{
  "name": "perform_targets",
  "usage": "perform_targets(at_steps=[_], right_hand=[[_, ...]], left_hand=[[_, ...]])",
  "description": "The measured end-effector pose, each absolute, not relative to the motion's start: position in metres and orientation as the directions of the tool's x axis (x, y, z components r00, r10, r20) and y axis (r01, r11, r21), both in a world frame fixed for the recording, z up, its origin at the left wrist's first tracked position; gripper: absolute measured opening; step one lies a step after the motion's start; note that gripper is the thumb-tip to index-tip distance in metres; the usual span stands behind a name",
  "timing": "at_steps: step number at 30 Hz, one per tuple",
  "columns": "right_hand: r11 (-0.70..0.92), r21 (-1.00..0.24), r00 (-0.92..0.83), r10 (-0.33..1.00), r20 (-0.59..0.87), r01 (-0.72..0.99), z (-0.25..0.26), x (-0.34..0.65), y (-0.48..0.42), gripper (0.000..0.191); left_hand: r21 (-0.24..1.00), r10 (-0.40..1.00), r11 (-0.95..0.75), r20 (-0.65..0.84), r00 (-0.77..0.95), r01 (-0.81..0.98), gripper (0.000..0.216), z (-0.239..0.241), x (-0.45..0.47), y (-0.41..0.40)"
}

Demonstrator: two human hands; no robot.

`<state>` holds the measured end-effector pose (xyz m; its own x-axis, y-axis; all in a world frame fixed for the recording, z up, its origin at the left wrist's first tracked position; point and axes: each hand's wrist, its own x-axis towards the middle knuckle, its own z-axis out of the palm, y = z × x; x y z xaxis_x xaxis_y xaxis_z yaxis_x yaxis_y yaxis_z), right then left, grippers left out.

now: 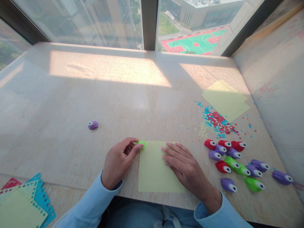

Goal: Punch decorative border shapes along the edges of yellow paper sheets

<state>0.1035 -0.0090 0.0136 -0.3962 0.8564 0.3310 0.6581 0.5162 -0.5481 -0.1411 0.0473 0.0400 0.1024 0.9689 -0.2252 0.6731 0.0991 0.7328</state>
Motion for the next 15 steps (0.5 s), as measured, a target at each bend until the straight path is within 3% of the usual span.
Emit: perform_targets(at_steps=[15], right_hand=[[0.531, -0.506, -0.425, 0.847, 0.319, 0.679, 0.0166, 0.1037, -0.0094, 0.023]], left_hand=[[0.734, 0.958, 0.122, -0.263, 0.114, 0.668, 0.041, 0.0419, -0.1425, 0.0476]])
